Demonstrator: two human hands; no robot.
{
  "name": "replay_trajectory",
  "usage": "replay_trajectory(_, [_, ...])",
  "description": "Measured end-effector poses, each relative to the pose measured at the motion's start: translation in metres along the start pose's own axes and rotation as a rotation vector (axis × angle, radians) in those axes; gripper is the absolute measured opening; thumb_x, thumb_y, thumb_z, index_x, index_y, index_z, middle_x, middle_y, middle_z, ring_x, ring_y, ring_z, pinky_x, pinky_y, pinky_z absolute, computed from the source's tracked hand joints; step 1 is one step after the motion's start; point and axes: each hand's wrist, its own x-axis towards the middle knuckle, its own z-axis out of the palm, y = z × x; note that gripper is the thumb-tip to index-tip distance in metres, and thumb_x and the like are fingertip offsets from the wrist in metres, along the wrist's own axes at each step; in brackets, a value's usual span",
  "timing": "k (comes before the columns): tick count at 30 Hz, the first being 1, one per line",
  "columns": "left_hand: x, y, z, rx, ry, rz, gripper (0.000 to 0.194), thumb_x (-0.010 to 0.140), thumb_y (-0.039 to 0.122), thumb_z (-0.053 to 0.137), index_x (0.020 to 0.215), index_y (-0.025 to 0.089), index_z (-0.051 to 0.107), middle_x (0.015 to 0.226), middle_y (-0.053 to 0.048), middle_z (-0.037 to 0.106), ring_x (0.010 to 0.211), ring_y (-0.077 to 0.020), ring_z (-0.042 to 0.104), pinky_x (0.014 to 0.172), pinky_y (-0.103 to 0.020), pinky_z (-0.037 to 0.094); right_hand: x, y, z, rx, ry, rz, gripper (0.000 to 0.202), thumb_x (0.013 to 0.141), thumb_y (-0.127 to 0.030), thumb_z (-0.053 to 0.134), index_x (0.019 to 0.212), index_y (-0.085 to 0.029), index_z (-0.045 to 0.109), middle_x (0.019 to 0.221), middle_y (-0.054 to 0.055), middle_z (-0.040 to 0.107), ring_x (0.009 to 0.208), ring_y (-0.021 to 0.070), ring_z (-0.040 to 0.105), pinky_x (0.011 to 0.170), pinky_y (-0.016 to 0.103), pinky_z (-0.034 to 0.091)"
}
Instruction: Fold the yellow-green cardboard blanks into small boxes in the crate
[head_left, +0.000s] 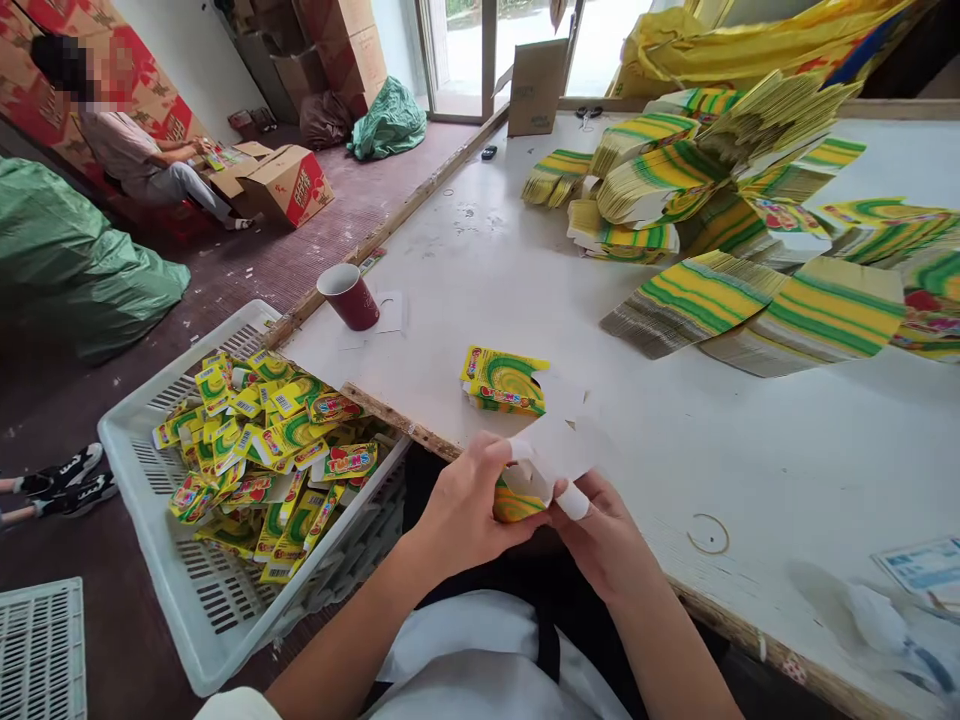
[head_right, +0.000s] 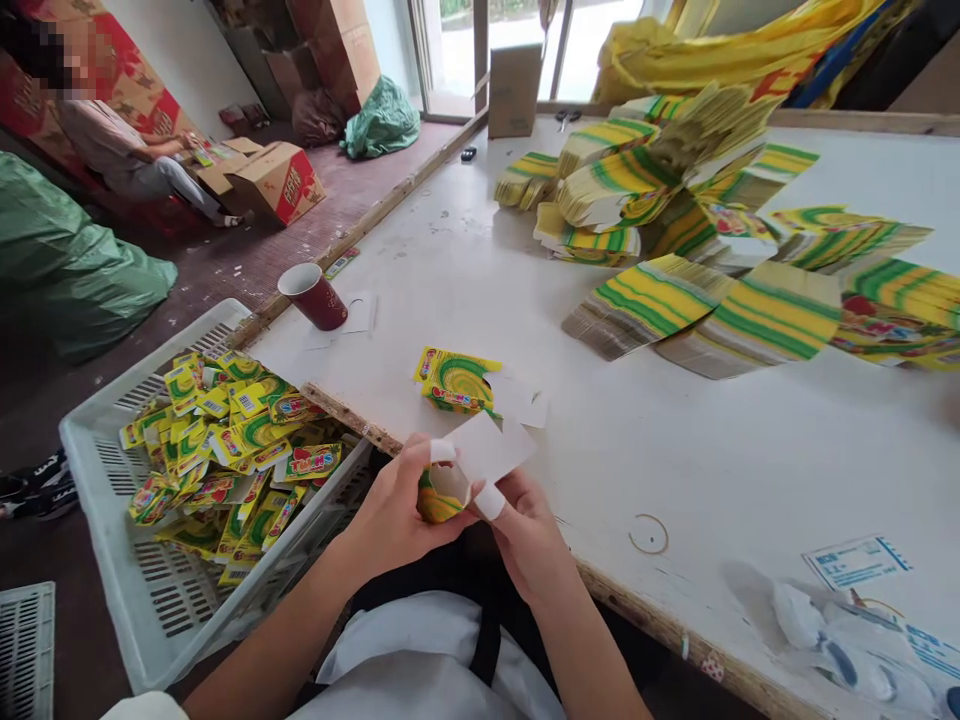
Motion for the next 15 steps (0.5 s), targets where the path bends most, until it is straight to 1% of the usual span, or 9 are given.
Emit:
replay_trajectory(2, [-0.001,0.000,0.002,0.061,-0.048,0.069,0.039,0.076,0.026,0.071,0.107,0.026,0.048,0.104,-0.005,0.062,0.087,-0.0216,0.064,0.073,-0.031,0.051,0.000,-0.004,0.003,-0.077,0.011,-0.004,0.044,0.077,-0.054,0.074,0.108,-0.023,0.070,0.091,0.007,0.076,0.091,0.0288,0.071,0.082,0.043,0.058])
replay_trajectory(3, [-0.002,0.000,0.003,0.084,-0.072,0.077,0.037,0.073,0.022,0.069,0.104,0.026,0.048,0.102,-0.004,0.061,0.085,-0.0213,0.064,0.072,-0.031,0.050,0.001,-0.005,0.005,-0.125,0.017,0.000,0.043,0.077,-0.051,0.074,0.109,-0.022,0.071,0.089,0.007,0.076,0.091,0.0292,0.070,0.082,0.042,0.058])
replay_trajectory(5, [-0.002,0.001,0.003,0.100,-0.119,0.048,0.038,0.070,0.019,0.068,0.101,0.026,0.048,0.099,-0.003,0.061,0.083,-0.0211,0.063,0.071,-0.031,0.049,0.002,-0.005,0.007,-0.222,0.034,0.000,0.043,0.079,-0.049,0.073,0.112,-0.022,0.070,0.089,0.006,0.076,0.092,0.0294,0.070,0.083,0.042,0.057])
replay_trajectory(6, [-0.002,0.002,0.003,0.088,-0.142,0.017,0.040,0.070,0.019,0.068,0.103,0.026,0.047,0.098,-0.002,0.061,0.083,-0.0214,0.064,0.071,-0.031,0.049,0.002,-0.005,0.007,-0.260,0.046,-0.014,0.045,0.080,-0.049,0.072,0.116,-0.022,0.069,0.092,0.007,0.077,0.095,0.0295,0.070,0.085,0.042,0.057])
replay_trajectory(8, [-0.001,0.002,0.003,0.039,-0.186,-0.057,0.048,0.071,0.022,0.069,0.112,0.027,0.043,0.100,-0.003,0.063,0.087,-0.0234,0.065,0.074,-0.032,0.050,0.001,-0.002,0.006,-0.326,0.060,-0.092,0.051,0.084,-0.052,0.067,0.126,-0.022,0.065,0.105,0.009,0.076,0.105,0.0301,0.069,0.092,0.043,0.056])
replay_trajectory(10, [0.002,0.001,0.003,-0.020,-0.237,-0.117,0.060,0.072,0.023,0.069,0.121,0.026,0.035,0.102,-0.005,0.064,0.089,-0.0256,0.066,0.075,-0.035,0.051,-0.001,0.001,0.005,-0.416,0.037,-0.206,0.057,0.090,-0.050,0.060,0.139,-0.022,0.056,0.122,0.011,0.072,0.116,0.0300,0.065,0.098,0.043,0.054])
replay_trajectory(11, [0.003,0.000,0.003,-0.047,-0.262,-0.134,0.064,0.072,0.023,0.068,0.124,0.025,0.031,0.103,-0.006,0.065,0.089,-0.0263,0.067,0.076,-0.037,0.052,-0.003,0.003,0.005,-0.485,0.015,-0.262,0.058,0.092,-0.047,0.058,0.144,-0.023,0.050,0.131,0.012,0.068,0.121,0.0295,0.063,0.100,0.043,0.053])
replay_trajectory(13, [0.006,-0.003,0.006,-0.081,-0.269,-0.135,0.067,0.072,0.022,0.066,0.126,0.024,0.027,0.107,-0.009,0.063,0.091,-0.0276,0.067,0.077,-0.040,0.053,-0.004,0.008,0.004,-0.644,-0.031,-0.369,0.057,0.095,-0.033,0.054,0.150,-0.027,0.043,0.145,0.011,0.058,0.131,0.0279,0.057,0.105,0.042,0.051])
replay_trajectory(15, [0.006,-0.006,0.009,-0.076,-0.213,-0.124,0.066,0.072,0.021,0.065,0.126,0.023,0.026,0.116,-0.014,0.059,0.101,-0.0297,0.065,0.083,-0.044,0.053,-0.002,0.012,0.002,-0.768,-0.053,-0.454,0.057,0.096,-0.018,0.049,0.151,-0.031,0.043,0.154,0.008,0.049,0.136,0.0254,0.053,0.108,0.041,0.050])
